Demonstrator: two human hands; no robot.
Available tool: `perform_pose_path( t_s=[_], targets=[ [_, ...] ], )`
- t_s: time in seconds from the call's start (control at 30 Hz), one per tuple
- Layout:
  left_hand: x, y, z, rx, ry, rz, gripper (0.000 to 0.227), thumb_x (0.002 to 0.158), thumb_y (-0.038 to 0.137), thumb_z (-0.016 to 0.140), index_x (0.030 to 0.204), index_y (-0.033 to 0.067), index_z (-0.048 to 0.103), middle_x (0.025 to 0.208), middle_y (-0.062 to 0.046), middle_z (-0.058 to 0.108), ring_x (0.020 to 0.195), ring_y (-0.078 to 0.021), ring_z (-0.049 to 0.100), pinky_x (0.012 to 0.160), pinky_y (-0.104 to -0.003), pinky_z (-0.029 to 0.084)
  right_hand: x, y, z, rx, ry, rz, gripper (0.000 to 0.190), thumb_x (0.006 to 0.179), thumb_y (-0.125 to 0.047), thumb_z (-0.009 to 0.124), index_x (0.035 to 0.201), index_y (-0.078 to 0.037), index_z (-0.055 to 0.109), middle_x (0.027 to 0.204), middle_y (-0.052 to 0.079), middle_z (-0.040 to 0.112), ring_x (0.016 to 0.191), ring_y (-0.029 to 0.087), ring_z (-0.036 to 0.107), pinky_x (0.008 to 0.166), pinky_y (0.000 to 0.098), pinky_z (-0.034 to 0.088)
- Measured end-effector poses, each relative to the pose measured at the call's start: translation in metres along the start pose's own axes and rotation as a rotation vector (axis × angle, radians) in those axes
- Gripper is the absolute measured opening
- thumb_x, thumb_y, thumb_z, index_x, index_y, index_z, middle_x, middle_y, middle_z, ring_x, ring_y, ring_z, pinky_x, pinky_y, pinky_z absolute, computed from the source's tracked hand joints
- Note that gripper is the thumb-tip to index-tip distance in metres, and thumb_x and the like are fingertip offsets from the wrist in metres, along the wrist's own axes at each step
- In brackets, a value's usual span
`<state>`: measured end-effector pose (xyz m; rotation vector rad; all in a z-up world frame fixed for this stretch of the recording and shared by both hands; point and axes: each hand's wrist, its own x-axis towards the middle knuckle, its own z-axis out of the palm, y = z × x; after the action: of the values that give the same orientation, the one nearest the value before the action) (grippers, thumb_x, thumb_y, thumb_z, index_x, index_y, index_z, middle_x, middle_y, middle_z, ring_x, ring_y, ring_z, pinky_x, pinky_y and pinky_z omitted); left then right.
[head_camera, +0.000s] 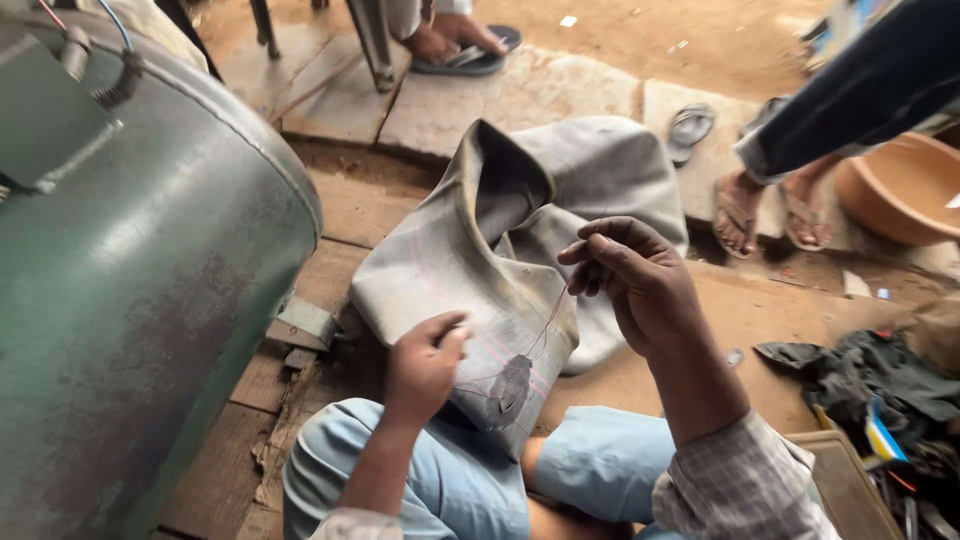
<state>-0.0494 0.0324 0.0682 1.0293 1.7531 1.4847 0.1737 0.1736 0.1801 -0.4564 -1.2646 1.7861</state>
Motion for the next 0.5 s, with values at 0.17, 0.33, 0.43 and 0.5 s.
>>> perform_pose_path(
  t_s=[0.17, 0.33, 0.43, 0.5],
  targets=[
    [0.029, 0.001, 0.04, -0.04, -0.281, 0.09, 0.042, 0.086, 0.003, 0.065, 0.128, 0.0034, 0.072, 0.116, -0.008, 0.076, 0.084, -0.0148, 0.065, 0.076, -0.028, 0.058, 0.008, 0.013, -0.016, 0.108, -0.06, -0.004, 0.018, 0.105, -0.01, 0.064, 0.118, 0.001, 0.066, 0.101, 0.019, 0.075, 0.081, 0.022, 0.071, 0.073, 0.0336, 0.057],
    [0.055, -0.007, 0.067, -0.098, -0.531, -0.062, 0.052, 0.082, -0.002, 0.056, 0.131, 0.0047, 0.068, 0.12, -0.005, 0.073, 0.078, -0.0107, 0.065, 0.063, -0.025, 0.053, 0.006, 0.023, -0.039, 0.176, -0.029, 0.03, 0.021, 0.105, -0.01, 0.062, 0.121, 0.002, 0.066, 0.101, 0.019, 0.074, 0.082, 0.023, 0.072, 0.073, 0.0332, 0.057],
    [0.064, -0.011, 0.072, -0.222, -0.607, -0.328, 0.048, 0.086, 0.001, 0.052, 0.131, 0.0078, 0.068, 0.119, -0.003, 0.075, 0.075, -0.0076, 0.066, 0.054, -0.022, 0.051, 0.008, 0.035, -0.055, 0.258, -0.031, 0.03, 0.019, 0.106, -0.008, 0.062, 0.121, 0.002, 0.065, 0.102, 0.02, 0.074, 0.083, 0.023, 0.072, 0.072, 0.0338, 0.058],
    [0.069, -0.014, 0.077, -0.206, -0.645, -0.366, 0.043, 0.089, 0.005, 0.056, 0.13, 0.008, 0.07, 0.118, -0.004, 0.075, 0.073, -0.0076, 0.065, 0.054, -0.021, 0.05, 0.008, 0.04, -0.065, 0.279, -0.039, 0.021, 0.02, 0.107, -0.009, 0.061, 0.123, 0.003, 0.065, 0.103, 0.021, 0.073, 0.087, 0.023, 0.071, 0.075, 0.0346, 0.059]
  ],
)
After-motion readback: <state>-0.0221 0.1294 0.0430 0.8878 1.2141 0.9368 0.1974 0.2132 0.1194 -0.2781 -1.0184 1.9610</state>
